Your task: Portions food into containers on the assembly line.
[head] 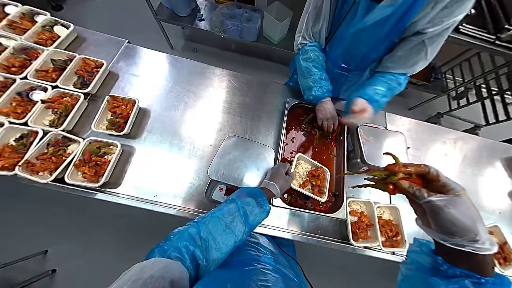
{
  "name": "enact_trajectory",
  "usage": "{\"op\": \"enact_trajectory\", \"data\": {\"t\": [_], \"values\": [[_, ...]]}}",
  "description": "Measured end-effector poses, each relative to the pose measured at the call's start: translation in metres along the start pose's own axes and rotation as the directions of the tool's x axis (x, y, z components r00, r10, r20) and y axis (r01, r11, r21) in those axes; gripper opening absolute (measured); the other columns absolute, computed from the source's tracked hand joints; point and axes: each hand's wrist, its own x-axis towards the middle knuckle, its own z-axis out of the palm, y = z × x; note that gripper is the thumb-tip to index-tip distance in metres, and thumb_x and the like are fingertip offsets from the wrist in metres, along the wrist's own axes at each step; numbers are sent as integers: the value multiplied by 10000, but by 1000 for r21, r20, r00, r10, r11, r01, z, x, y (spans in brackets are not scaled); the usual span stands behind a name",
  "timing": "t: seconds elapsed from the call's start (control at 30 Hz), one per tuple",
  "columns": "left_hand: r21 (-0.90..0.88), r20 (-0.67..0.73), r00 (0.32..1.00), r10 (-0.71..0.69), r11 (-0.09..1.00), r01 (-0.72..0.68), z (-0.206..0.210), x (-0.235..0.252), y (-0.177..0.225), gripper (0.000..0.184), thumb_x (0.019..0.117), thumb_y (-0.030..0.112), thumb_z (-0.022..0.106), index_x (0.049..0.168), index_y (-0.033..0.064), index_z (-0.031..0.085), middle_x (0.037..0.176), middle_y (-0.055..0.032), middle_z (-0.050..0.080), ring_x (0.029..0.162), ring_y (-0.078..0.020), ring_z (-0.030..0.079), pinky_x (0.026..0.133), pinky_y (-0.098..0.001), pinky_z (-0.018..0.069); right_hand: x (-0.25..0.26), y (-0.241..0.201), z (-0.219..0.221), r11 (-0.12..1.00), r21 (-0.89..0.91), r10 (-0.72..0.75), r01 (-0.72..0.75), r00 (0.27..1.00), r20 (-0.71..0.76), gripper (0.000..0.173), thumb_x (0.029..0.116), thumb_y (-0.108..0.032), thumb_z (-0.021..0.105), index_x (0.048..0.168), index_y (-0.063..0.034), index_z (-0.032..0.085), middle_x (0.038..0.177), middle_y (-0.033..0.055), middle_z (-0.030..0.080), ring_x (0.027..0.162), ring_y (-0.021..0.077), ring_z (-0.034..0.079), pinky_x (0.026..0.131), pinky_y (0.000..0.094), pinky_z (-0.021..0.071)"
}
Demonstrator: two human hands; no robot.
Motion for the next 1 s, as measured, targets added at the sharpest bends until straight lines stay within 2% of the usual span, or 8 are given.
{"op": "enact_trajectory", "data": {"t": [0.17, 0.3, 0.4, 0.5, 0.63, 0.8, 0.93, 1.0], "values": [[-81, 131, 988, -81, 992, 92, -41, -48, 56, 242, 1053, 189, 582, 1139, -22, 662, 1172, -198, 643, 1099, -327, 628, 982, -506, 494, 21, 7, 47, 960, -278, 85, -36, 983, 164, 296, 898, 53, 636, 1153, -86, 694, 1183, 63, 710, 974, 185, 702, 805, 373, 617], [-154, 32, 1000, 2, 988, 3, -41, -62, 35, 211, 1028, 251, 619, 1049, 49, 675, 984, -136, 680, 871, -265, 665, 787, -485, 556, 40, 48, 100, 795, -572, -4, 204, 944, 331, 283, 874, 23, 708, 1112, -129, 730, 1115, 36, 731, 977, 180, 711, 842, 445, 618], [-204, 0, 1000, 5, 979, -5, -61, -83, 19, 230, 1037, 268, 611, 1091, 50, 661, 959, -160, 683, 799, -281, 661, 718, -498, 550, 51, 64, 143, 619, -683, -41, 389, 884, 466, 316, 800, 59, 725, 1080, -84, 755, 1139, 116, 705, 1012, 273, 698, 869, 515, 597], [-218, -43, 999, -30, 976, 20, -83, -90, -5, 242, 1036, 297, 609, 1101, 68, 654, 968, -127, 680, 820, -243, 665, 748, -466, 563, 61, 59, 182, 524, -688, -4, 502, 809, 587, 333, 760, 62, 733, 1058, -83, 760, 1148, 149, 694, 1072, 337, 672, 882, 541, 580], [-257, -175, 980, -100, 965, 52, -114, -102, -41, 218, 1014, 288, 650, 1071, 79, 674, 1005, -91, 673, 877, -207, 665, 802, -432, 573, 79, 49, 236, 492, -606, -67, 625, 721, 690, 346, 784, 73, 714, 1069, -117, 765, 1241, 85, 687, 1160, 287, 647, 946, 486, 569], [-325, -347, 921, -177, 944, 59, -134, -113, -83, 226, 1003, 290, 667, 1066, 74, 683, 974, -99, 685, 861, -209, 669, 799, -439, 574, 98, 62, 310, 502, -481, -177, 718, 630, 756, 413, 754, 84, 739, 1120, -106, 754, 1194, 151, 670, 1046, 331, 676, 830, 513, 596], [-409, -351, 898, -264, 906, 106, -148, -116, -104, 242, 1016, 297, 649, 1075, 63, 657, 958, -110, 668, 838, -224, 653, 777, -450, 563, 107, 55, 339, 579, -519, -143, 629, 705, 694, 433, 806, 39, 747, 1211, -112, 713, 1311, 150, 622, 1094, 340, 663, 868, 556, 588], [-417, -360, 889, -282, 901, 117, -152, -117, -108, 238, 1020, 297, 647, 1077, 66, 663, 954, -111, 674, 832, -226, 654, 770, -447, 562, 111, 63, 350, 600, -533, -166, 596, 745, 646, 332, 800, 24, 770, 1118, -60, 720, 1221, 183, 637, 1035, 357, 669, 840, 567, 584]]}}
